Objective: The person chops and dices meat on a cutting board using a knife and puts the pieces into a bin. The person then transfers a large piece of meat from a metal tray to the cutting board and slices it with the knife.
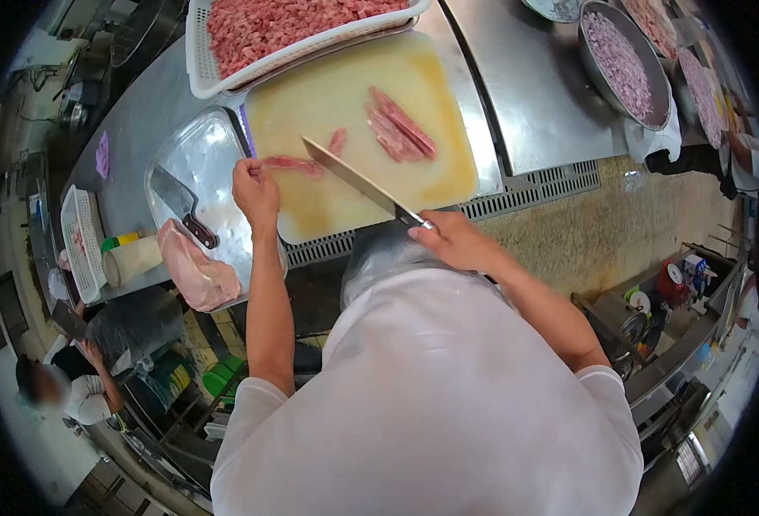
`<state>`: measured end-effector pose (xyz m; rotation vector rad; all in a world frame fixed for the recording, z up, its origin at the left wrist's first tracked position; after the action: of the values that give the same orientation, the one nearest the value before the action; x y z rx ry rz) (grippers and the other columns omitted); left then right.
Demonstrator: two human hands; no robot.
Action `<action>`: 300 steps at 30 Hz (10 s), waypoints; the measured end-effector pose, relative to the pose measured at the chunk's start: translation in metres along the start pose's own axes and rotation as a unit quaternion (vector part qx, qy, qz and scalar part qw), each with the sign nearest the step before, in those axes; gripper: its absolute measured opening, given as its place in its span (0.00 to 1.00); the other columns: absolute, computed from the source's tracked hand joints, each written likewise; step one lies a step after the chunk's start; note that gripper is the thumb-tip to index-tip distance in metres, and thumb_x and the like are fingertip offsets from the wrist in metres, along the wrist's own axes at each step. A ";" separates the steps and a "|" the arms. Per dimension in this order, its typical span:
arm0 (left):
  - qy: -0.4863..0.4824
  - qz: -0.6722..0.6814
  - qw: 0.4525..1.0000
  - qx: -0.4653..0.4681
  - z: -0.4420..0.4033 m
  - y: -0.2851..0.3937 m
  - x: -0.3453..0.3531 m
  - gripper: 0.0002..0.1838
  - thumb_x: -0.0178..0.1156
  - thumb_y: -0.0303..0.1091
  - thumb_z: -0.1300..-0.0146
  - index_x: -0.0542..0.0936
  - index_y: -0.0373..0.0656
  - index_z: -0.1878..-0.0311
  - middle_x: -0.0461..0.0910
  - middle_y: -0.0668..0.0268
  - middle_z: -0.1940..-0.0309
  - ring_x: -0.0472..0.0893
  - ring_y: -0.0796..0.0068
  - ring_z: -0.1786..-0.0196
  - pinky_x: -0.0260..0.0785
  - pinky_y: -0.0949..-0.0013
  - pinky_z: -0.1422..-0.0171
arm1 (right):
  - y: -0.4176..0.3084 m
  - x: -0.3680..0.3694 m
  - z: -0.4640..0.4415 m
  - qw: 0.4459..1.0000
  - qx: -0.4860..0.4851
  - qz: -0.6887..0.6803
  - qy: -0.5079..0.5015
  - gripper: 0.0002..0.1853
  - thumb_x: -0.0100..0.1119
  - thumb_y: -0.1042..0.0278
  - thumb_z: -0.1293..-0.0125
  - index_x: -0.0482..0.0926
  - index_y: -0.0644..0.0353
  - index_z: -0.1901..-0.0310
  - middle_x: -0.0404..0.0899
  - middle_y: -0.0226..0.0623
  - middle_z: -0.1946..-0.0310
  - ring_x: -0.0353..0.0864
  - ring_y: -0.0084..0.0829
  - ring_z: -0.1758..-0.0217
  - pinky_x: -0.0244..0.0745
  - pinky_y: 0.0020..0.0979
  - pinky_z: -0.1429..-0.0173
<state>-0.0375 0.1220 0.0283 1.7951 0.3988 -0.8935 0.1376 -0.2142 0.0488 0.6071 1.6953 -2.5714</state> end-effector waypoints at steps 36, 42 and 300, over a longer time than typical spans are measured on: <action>-0.255 0.012 0.960 0.118 0.090 0.126 0.102 0.12 0.68 0.34 0.37 0.80 0.39 0.55 0.83 0.53 0.69 0.85 0.47 0.65 0.76 0.50 0.59 | -0.004 -0.044 0.018 0.987 0.134 -0.048 0.073 0.20 0.60 0.54 0.20 0.82 0.68 0.50 0.74 0.36 0.78 0.71 0.27 0.76 0.68 0.35 0.68; -0.354 0.158 0.918 -0.085 0.087 0.122 0.107 0.10 0.68 0.33 0.31 0.83 0.37 0.54 0.87 0.53 0.67 0.87 0.59 0.65 0.77 0.59 0.58 | -0.017 -0.063 0.030 0.979 0.119 -0.071 0.146 0.23 0.62 0.54 0.21 0.82 0.70 0.43 0.77 0.37 0.77 0.73 0.27 0.77 0.70 0.34 0.68; -0.160 -0.089 0.925 0.334 0.059 0.170 0.142 0.10 0.57 0.34 0.27 0.83 0.44 0.49 0.78 0.55 0.51 0.76 0.52 0.47 0.65 0.50 0.42 | -0.024 -0.105 -0.040 0.984 0.121 0.107 0.075 0.25 0.56 0.49 0.22 0.83 0.70 0.52 0.86 0.61 0.67 0.88 0.59 0.59 0.79 0.52 0.51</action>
<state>0.1429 -0.0195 0.0259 2.1865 0.0346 -1.5627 0.2422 -0.1899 0.0900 0.9590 1.2740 -2.6495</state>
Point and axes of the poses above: each hand's wrist, its own z-axis away from the middle knuckle, its own x-axis out of the palm, y = z × x, the point moved 6 cm from there along -z, towards the middle knuckle
